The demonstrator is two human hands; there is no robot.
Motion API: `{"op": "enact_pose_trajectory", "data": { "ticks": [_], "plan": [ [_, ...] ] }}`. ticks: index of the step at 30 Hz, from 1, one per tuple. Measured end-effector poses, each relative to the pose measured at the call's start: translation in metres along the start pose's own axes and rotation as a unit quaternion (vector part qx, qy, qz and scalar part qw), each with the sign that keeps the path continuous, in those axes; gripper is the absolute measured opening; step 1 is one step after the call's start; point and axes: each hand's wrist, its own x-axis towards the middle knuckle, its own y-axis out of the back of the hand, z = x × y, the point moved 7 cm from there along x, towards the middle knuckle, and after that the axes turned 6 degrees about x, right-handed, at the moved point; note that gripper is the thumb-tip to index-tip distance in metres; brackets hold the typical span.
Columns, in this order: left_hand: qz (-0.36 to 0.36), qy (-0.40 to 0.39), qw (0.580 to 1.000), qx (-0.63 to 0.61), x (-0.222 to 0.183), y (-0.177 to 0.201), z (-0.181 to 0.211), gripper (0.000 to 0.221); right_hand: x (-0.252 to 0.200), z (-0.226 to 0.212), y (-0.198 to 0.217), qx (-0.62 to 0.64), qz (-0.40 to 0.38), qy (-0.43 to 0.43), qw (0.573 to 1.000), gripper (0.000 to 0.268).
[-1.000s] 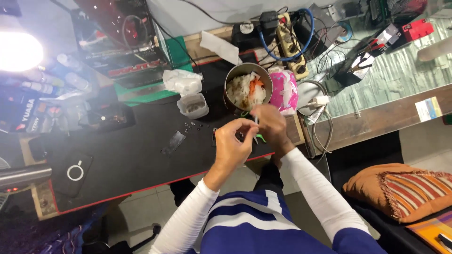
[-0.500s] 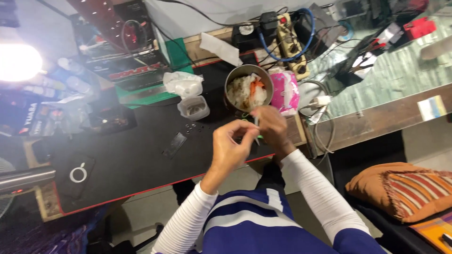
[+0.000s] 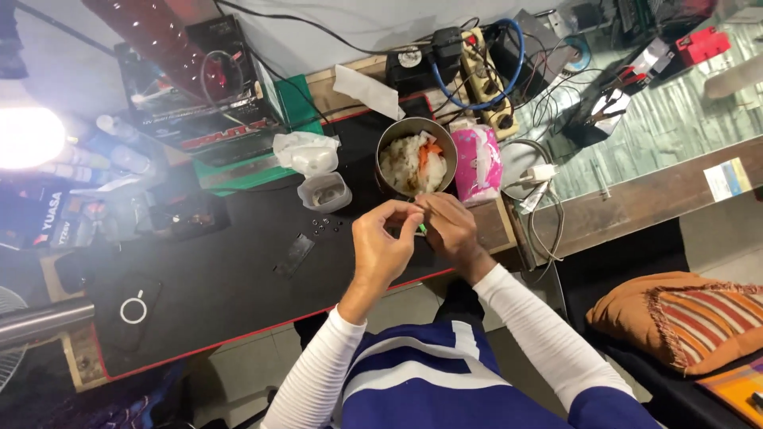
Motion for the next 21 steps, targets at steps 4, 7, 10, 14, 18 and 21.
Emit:
{"op": "enact_pose_trajectory", "data": {
  "ticks": [4, 7, 10, 14, 18, 21],
  "plan": [
    [-0.029, 0.035, 0.998, -0.047, -0.012, -0.004, 0.005, 0.004, 0.023, 0.007, -0.006, -0.213, -0.107, -0.125, 0.963, 0.027],
    [-0.048, 0.029, 0.997, -0.06, -0.006, -0.008, 0.004, 0.005, -0.002, 0.011, -0.007, -0.175, -0.04, 0.088, 0.98, 0.011],
    [0.001, -0.008, 1.0, 0.01, 0.003, -0.002, -0.006, 0.006, 0.006, 0.003, -0.004, -0.032, 0.009, 0.015, 0.999, 0.013],
    [-0.054, 0.025, 0.998, -0.034, -0.003, -0.006, 0.002, 0.005, -0.004, 0.021, -0.005, -0.043, -0.018, 0.019, 0.999, 0.012],
    [-0.018, -0.008, 1.0, 0.006, 0.009, 0.0, -0.005, 0.003, 0.005, 0.002, -0.005, 0.028, 0.005, -0.024, 0.999, 0.016],
    [-0.055, 0.006, 0.998, -0.037, 0.003, -0.008, -0.001, 0.005, -0.008, 0.02, -0.005, 0.021, -0.003, 0.004, 1.0, 0.014]
  ]
}}
